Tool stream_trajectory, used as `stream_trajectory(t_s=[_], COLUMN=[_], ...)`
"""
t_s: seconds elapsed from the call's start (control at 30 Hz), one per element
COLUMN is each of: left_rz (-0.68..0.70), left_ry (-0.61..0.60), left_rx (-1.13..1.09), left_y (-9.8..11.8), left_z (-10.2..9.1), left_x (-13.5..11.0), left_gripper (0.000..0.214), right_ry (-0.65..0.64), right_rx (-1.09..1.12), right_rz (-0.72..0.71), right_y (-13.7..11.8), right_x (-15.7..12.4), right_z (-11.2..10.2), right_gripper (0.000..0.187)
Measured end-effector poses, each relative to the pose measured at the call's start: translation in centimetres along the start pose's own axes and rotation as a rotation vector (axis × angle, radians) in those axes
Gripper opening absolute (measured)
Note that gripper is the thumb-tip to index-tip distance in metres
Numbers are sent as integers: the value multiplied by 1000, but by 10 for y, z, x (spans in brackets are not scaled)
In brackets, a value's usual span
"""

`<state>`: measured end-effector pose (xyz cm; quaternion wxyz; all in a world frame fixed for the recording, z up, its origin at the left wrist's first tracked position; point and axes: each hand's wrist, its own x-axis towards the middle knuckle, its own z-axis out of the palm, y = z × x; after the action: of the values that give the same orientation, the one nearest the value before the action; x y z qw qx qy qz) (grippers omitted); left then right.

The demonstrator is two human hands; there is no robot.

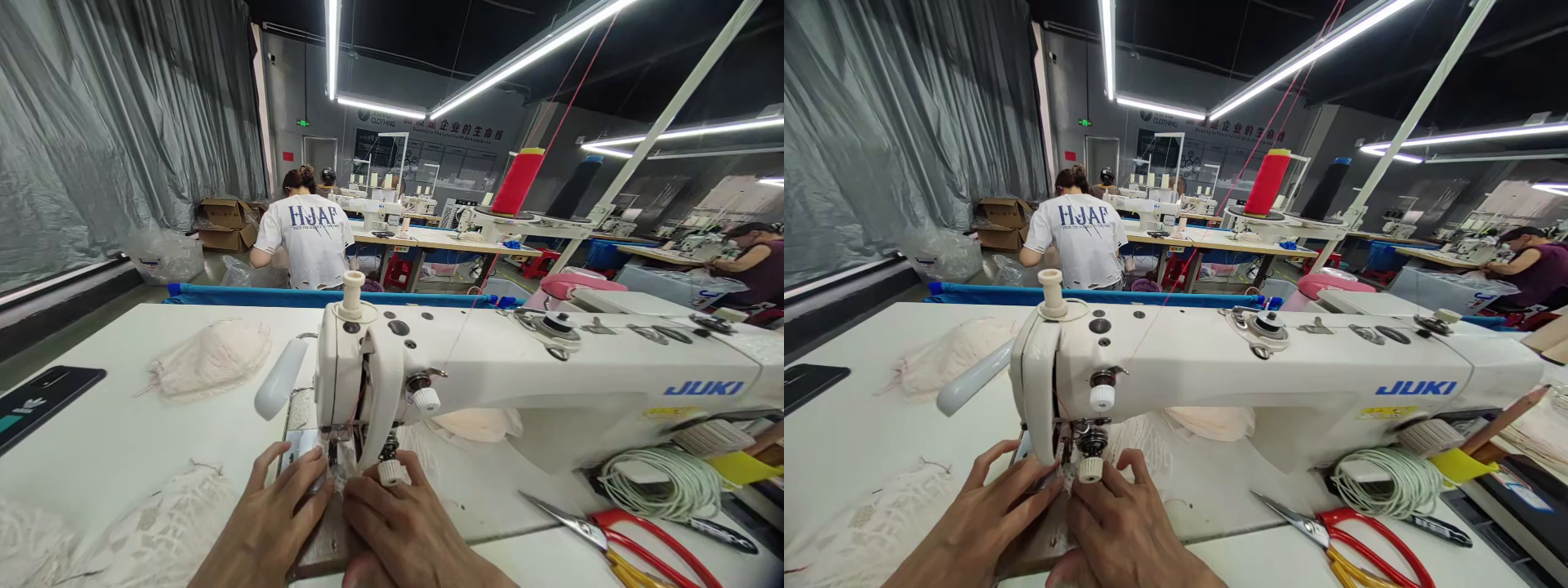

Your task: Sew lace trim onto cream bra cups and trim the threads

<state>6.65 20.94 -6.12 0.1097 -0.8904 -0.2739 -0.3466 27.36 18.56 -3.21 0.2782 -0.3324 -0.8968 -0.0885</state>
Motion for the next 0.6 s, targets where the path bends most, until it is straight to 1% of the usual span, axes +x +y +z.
stream_trajectory(t_s=[0.17, 0.37, 0.5, 0.6], left_rz=[13, -39, -71, -69], left_ry=[-4, 42, 39, -6], left_rx=[28, 17, 44, 22], left_y=[0, -1, 2, 3], left_z=[-2, 0, -11, -22], left_x=[2, 0, 6, 13], left_gripper=[32, 31, 33, 38], right_ry=[-7, -54, -97, -91], right_rx=[-17, -19, 29, 15], right_rz=[15, 75, 126, 157], right_y=[0, 0, 3, 5], right_x=[1, 4, 6, 6], right_z=[1, -3, -5, 0], right_gripper=[48, 33, 27, 35])
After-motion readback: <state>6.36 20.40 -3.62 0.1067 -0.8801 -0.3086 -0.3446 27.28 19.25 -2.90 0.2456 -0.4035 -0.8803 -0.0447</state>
